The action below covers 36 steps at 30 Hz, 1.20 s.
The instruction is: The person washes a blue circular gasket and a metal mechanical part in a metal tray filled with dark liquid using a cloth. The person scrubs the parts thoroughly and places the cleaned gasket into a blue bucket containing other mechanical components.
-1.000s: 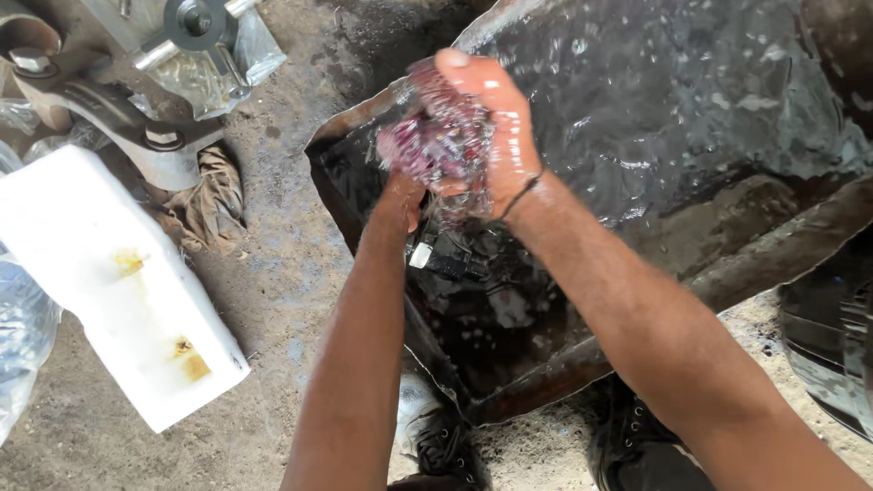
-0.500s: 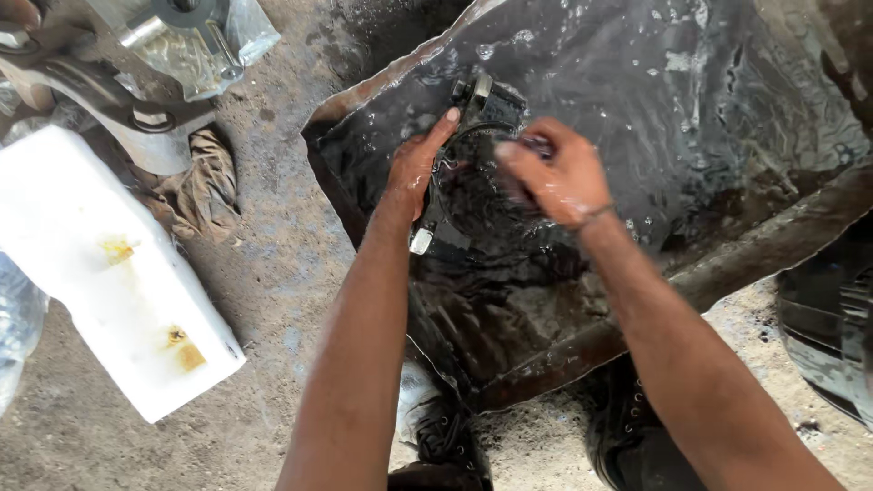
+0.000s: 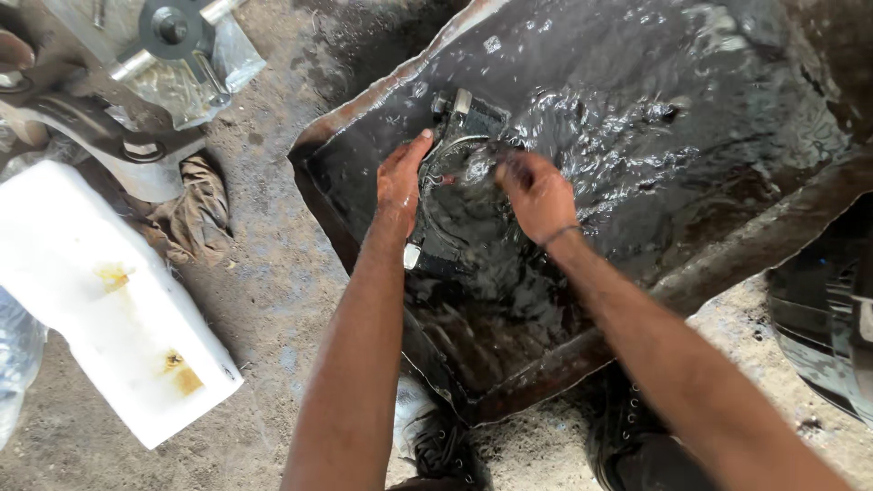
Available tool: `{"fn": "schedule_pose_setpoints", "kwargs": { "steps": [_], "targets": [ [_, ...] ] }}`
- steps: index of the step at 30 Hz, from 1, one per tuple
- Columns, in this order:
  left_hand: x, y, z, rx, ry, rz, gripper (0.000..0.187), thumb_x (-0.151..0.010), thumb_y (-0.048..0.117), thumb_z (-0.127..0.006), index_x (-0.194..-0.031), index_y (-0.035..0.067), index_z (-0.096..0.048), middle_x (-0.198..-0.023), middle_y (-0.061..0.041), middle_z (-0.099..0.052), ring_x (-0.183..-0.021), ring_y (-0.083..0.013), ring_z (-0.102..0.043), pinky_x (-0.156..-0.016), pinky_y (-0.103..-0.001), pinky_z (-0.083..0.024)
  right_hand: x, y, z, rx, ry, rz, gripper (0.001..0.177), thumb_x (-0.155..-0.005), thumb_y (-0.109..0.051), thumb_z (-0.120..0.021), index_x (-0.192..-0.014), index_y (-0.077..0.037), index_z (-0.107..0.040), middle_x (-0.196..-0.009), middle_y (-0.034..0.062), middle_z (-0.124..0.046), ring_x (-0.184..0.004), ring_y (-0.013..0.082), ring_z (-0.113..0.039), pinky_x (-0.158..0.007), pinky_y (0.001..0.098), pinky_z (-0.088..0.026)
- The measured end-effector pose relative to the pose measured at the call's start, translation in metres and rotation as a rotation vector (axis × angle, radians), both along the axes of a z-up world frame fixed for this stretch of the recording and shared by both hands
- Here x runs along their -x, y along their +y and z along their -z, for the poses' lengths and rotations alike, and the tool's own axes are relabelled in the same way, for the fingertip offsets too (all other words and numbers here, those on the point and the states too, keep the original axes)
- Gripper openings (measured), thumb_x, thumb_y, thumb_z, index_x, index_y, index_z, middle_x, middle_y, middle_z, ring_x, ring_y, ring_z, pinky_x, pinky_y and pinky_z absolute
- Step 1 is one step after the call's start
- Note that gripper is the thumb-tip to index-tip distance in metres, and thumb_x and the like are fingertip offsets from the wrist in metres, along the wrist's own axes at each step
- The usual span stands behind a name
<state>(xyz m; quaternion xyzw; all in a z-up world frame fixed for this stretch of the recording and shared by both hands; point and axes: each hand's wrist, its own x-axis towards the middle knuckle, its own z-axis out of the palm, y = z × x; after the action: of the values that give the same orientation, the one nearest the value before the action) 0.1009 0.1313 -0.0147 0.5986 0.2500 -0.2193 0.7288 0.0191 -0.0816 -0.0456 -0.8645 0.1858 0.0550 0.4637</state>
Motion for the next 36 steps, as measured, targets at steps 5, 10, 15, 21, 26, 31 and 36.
{"fn": "schedule_pose_setpoints", "kwargs": {
  "steps": [5,10,15,21,26,31,36],
  "targets": [
    [0.001,-0.002,0.001,-0.206,0.044,0.061,0.061,-0.082,0.049,-0.076,-0.129,0.010,-0.072,-0.131,-0.007,-0.068,-0.123,-0.0233,-0.057,-0.104,-0.041,-0.040,-0.038,0.103,-0.019,-0.911,-0.009,0.834,0.043,-0.100,-0.042,-0.053,-0.131,-0.013,-0.050,-0.118,0.0071,-0.064,-0.102,0.0207,-0.061,-0.088,0.0408,-0.054],
    [-0.004,0.001,-0.002,-0.113,0.116,0.082,0.064,-0.080,0.052,-0.073,-0.123,0.005,-0.076,-0.129,-0.015,-0.073,-0.116,-0.0309,-0.066,-0.101,-0.047,-0.050,-0.025,0.134,-0.021,-0.871,-0.143,0.532,0.036,-0.106,-0.029,-0.057,-0.131,-0.004,-0.059,-0.108,0.0052,-0.064,-0.095,0.0146,-0.056,-0.085,0.0318,-0.048],
    [-0.004,0.004,0.012,-0.117,0.054,0.066,0.064,-0.080,0.050,-0.074,-0.128,0.008,-0.073,-0.132,-0.009,-0.071,-0.120,-0.0230,-0.063,-0.106,-0.040,-0.045,0.004,0.098,-0.008,-0.633,-0.072,0.031,0.033,-0.100,-0.020,-0.060,-0.130,-0.005,-0.061,-0.089,-0.0027,-0.063,-0.080,0.0074,-0.055,-0.074,0.0248,-0.050],
    [0.000,0.004,0.008,0.009,0.098,0.091,0.066,-0.080,0.049,-0.076,-0.129,0.005,-0.071,-0.132,-0.010,-0.071,-0.120,-0.0260,-0.065,-0.106,-0.041,-0.048,-0.019,0.066,-0.021,-0.862,0.065,-0.036,0.029,-0.091,-0.018,-0.068,-0.112,0.002,-0.070,-0.089,0.0017,-0.070,-0.077,0.0115,-0.063,-0.071,0.0321,-0.055],
    [0.006,0.012,0.005,0.084,0.072,0.206,0.067,-0.078,0.047,-0.077,-0.130,0.007,-0.070,-0.130,-0.010,-0.071,-0.119,-0.0240,-0.064,-0.103,-0.039,-0.046,-0.014,0.026,-0.035,-0.005,-0.056,-0.077,0.036,-0.084,-0.032,-0.069,-0.111,-0.008,-0.074,-0.092,0.0135,-0.076,-0.081,0.0233,-0.074,-0.076,0.0382,-0.058],
    [0.003,0.013,0.004,0.075,0.068,0.200,0.064,-0.076,0.046,-0.079,-0.127,0.008,-0.072,-0.126,-0.009,-0.073,-0.116,-0.0228,-0.066,-0.101,-0.038,-0.048,0.012,0.004,-0.042,0.546,-0.041,-0.004,0.051,-0.079,-0.044,-0.070,-0.116,-0.010,-0.074,-0.100,0.0208,-0.075,-0.085,0.0328,-0.073,-0.081,0.0407,-0.059],
    [0.004,0.006,0.003,0.061,0.046,0.166,0.064,-0.077,0.046,-0.081,-0.126,0.006,-0.074,-0.124,-0.012,-0.073,-0.113,-0.0246,-0.066,-0.098,-0.041,-0.051,0.039,0.025,-0.020,1.011,-0.151,-0.440,0.047,-0.075,-0.013,-0.074,-0.120,-0.012,-0.063,-0.135,0.0202,-0.067,-0.116,0.0308,-0.068,-0.095,0.0396,-0.054]
  ]
}}
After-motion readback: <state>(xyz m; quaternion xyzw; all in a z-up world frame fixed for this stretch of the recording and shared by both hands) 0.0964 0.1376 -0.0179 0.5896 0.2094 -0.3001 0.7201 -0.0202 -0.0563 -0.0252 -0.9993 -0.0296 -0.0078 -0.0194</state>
